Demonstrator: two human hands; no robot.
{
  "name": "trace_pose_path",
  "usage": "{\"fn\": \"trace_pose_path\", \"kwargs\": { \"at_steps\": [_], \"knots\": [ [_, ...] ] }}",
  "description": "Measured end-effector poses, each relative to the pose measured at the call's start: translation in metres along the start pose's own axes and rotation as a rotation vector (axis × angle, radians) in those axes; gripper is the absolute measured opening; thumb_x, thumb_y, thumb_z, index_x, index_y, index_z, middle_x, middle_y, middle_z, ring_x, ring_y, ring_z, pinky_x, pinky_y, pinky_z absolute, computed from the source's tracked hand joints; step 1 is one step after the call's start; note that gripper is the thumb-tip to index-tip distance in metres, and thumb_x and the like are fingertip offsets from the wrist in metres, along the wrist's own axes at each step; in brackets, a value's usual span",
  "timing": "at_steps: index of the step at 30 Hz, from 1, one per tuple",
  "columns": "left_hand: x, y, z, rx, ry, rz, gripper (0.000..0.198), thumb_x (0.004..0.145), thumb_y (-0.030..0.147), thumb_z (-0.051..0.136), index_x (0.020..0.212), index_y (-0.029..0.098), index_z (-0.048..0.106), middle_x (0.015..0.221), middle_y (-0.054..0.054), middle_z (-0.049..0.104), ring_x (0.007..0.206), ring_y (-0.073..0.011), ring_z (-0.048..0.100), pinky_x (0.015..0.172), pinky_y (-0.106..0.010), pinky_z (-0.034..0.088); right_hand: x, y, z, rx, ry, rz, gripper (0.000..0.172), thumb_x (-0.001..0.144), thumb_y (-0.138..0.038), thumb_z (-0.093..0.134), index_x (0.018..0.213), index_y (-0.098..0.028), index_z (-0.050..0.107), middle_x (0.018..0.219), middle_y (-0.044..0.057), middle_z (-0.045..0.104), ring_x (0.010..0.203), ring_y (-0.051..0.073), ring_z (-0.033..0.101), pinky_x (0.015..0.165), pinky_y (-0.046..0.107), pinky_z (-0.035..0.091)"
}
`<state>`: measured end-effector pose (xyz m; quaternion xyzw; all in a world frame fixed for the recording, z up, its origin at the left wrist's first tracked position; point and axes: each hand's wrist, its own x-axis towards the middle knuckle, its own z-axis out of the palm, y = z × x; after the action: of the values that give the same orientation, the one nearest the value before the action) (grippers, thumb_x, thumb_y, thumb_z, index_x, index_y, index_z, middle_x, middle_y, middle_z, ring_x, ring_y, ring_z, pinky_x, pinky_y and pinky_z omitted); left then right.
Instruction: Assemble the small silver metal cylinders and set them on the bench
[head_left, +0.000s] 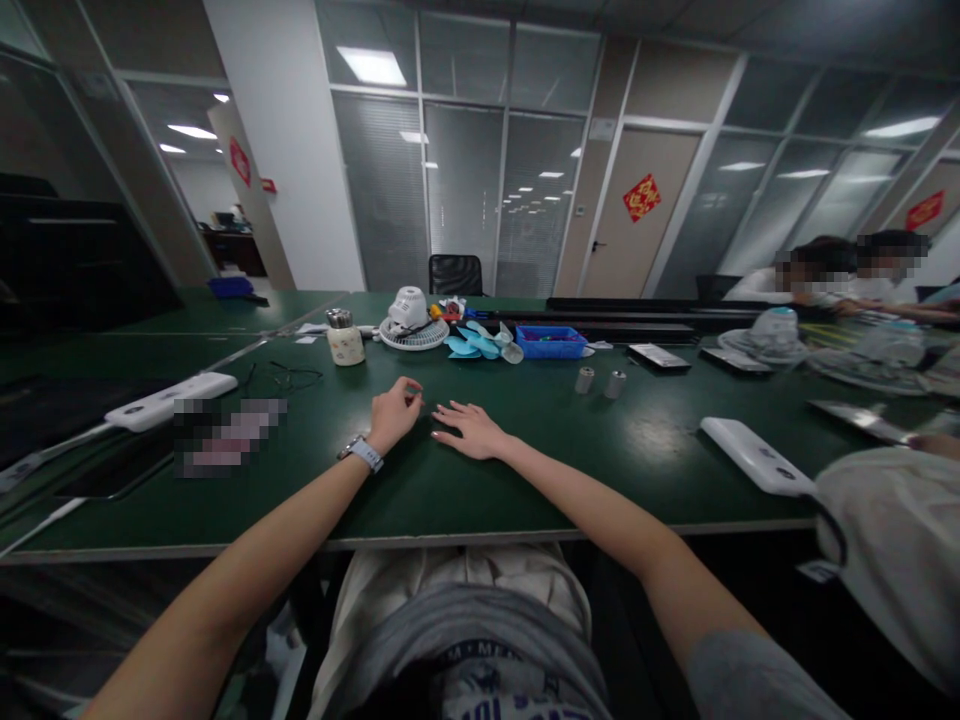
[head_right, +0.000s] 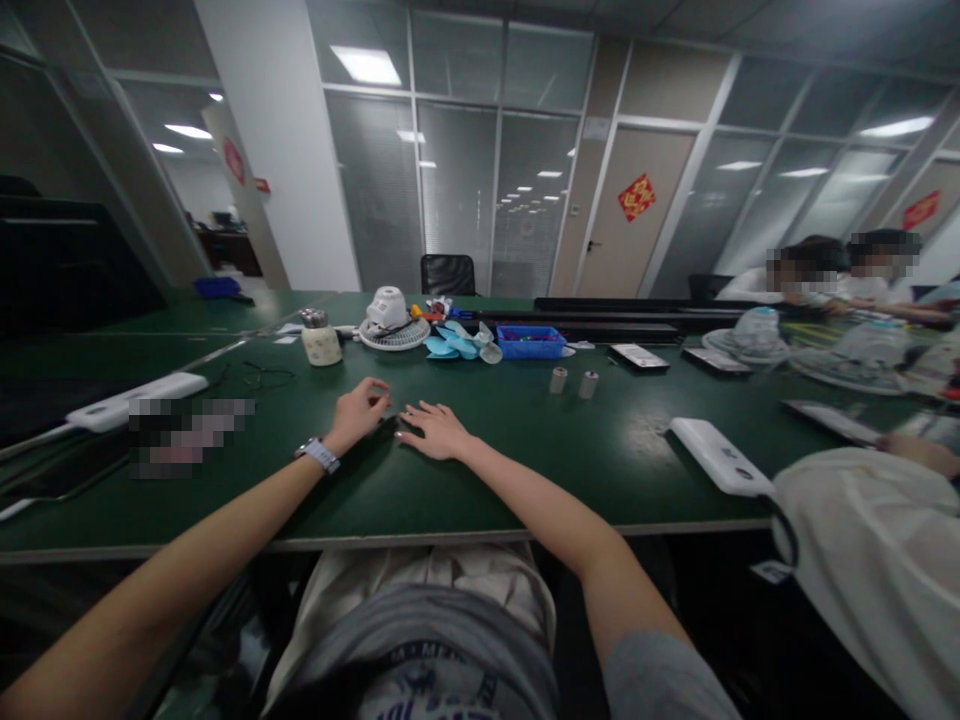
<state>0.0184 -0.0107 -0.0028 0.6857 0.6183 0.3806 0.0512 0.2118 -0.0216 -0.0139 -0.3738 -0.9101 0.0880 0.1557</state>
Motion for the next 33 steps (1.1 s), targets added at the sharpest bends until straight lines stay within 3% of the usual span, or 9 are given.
{"fn": "trace_pose_path", "kwargs": {
  "at_steps": [5,10,14,21,33],
  "knots": [
    [0.002,-0.002,-0.001,0.001,-0.006,0.005,0.021,0.084,0.031,0.051,0.103,0.024,0.058,0.086,-0.002,0.075,0.082,-0.0205,0.069,0.076,-0.031,0.046,-0.014,0.045,-0.028,-0.186,0.254,0.088,0.057,0.093,-0.054,0.039,0.141,-0.023,0.045,0.149,0.007,0.038,0.142,0.026,0.027,0.115,0.051,0.017],
    [0.003,-0.003,0.0,-0.013,-0.017,0.011,0.021,0.084,0.032,0.051,0.102,0.024,0.058,0.084,-0.002,0.075,0.084,-0.0207,0.069,0.077,-0.032,0.046,-0.055,0.125,-0.07,-0.413,0.531,0.462,0.056,0.095,-0.05,0.035,0.14,-0.017,0.046,0.148,0.01,0.04,0.141,0.028,0.025,0.114,0.05,0.015],
    [0.002,-0.001,0.0,-0.034,-0.024,0.009,0.02,0.084,0.031,0.051,0.1,0.024,0.059,0.082,-0.002,0.075,0.083,-0.0211,0.069,0.077,-0.032,0.046,-0.081,0.165,-0.086,-0.474,0.577,0.732,0.058,0.095,-0.049,0.032,0.14,-0.014,0.046,0.148,0.011,0.04,0.139,0.031,0.028,0.112,0.051,0.017],
    [0.003,-0.002,-0.001,-0.048,-0.013,0.017,0.021,0.083,0.031,0.051,0.101,0.024,0.059,0.082,-0.002,0.074,0.08,-0.0214,0.068,0.076,-0.032,0.047,-0.089,0.179,-0.083,-0.469,0.532,0.876,0.06,0.094,-0.05,0.032,0.139,-0.013,0.046,0.147,0.012,0.041,0.137,0.034,0.029,0.11,0.052,0.02],
    [0.001,0.001,-0.002,-0.053,-0.019,-0.001,0.021,0.084,0.031,0.05,0.102,0.023,0.059,0.084,-0.002,0.074,0.082,-0.0199,0.068,0.077,-0.03,0.046,-0.091,0.18,-0.081,-0.466,0.509,0.899,0.057,0.095,-0.047,0.034,0.138,-0.013,0.047,0.147,0.012,0.042,0.135,0.032,0.034,0.108,0.048,0.024]
  ]
}}
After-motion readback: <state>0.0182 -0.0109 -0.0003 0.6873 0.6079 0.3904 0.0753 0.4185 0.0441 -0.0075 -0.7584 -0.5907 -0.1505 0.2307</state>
